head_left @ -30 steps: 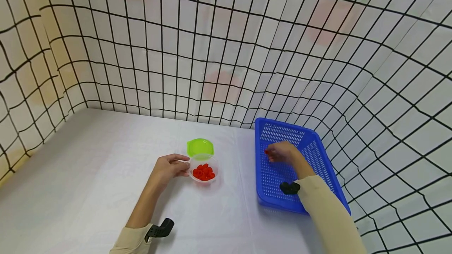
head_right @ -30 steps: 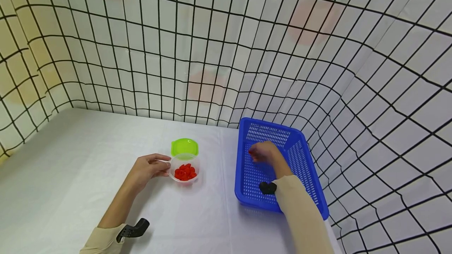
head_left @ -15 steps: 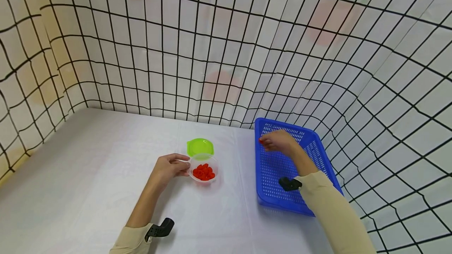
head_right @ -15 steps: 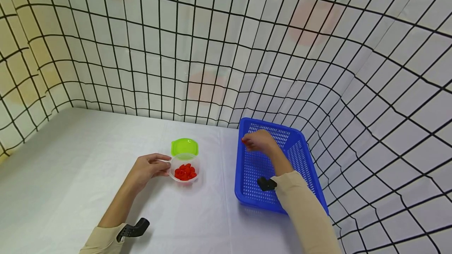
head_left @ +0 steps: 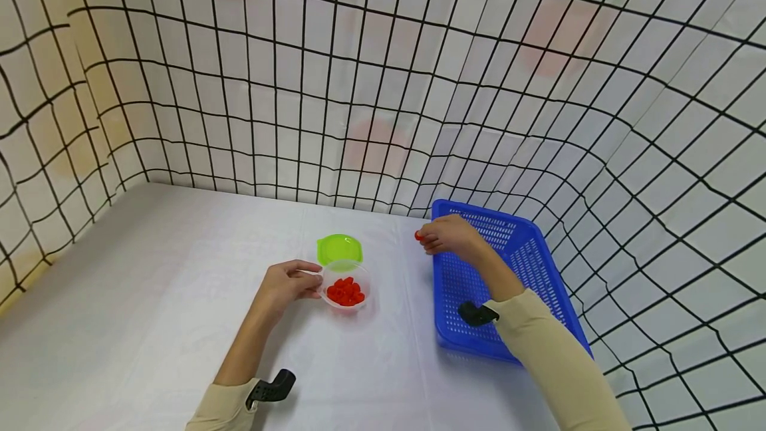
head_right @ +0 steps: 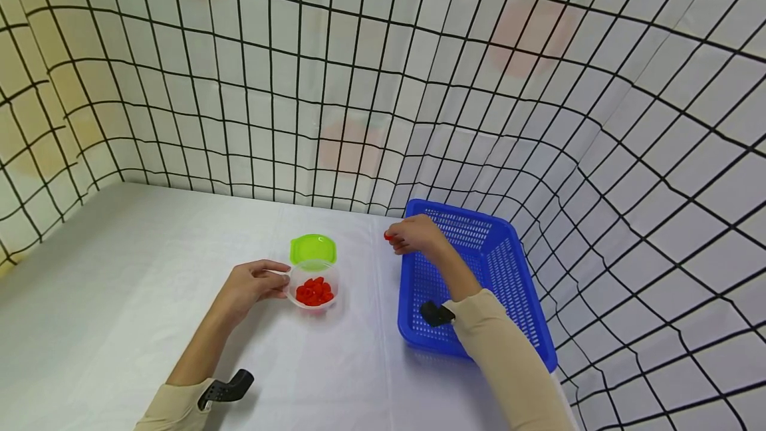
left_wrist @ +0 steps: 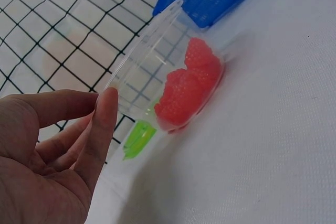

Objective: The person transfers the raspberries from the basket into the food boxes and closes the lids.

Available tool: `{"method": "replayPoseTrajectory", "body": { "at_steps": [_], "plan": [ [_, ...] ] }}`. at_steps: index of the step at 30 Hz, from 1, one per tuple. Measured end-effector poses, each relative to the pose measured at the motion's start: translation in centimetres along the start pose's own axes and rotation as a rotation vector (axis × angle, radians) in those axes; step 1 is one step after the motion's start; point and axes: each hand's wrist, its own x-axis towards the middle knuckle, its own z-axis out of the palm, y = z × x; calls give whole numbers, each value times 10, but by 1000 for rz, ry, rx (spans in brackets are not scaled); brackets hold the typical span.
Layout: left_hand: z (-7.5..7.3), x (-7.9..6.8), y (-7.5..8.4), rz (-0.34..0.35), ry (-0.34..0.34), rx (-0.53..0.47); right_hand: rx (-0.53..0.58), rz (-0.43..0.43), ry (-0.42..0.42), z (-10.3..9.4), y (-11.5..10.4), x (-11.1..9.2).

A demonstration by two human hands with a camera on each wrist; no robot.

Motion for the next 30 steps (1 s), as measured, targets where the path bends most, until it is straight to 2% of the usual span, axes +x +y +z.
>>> {"method": "replayPoseTrajectory", "body": {
  "at_steps": [9, 20, 30],
  "plan": [
    [0, -1, 0, 5, -1, -4, -65, -14, -100, 40, -8, -2],
    [0, 1, -1, 8, -2, -3, -197, -5, -237, 84, -13, -4],
    [0, 0, 0, 13, -1, 13, -259, -41, -309, 101, -9, -6]
  ]
}}
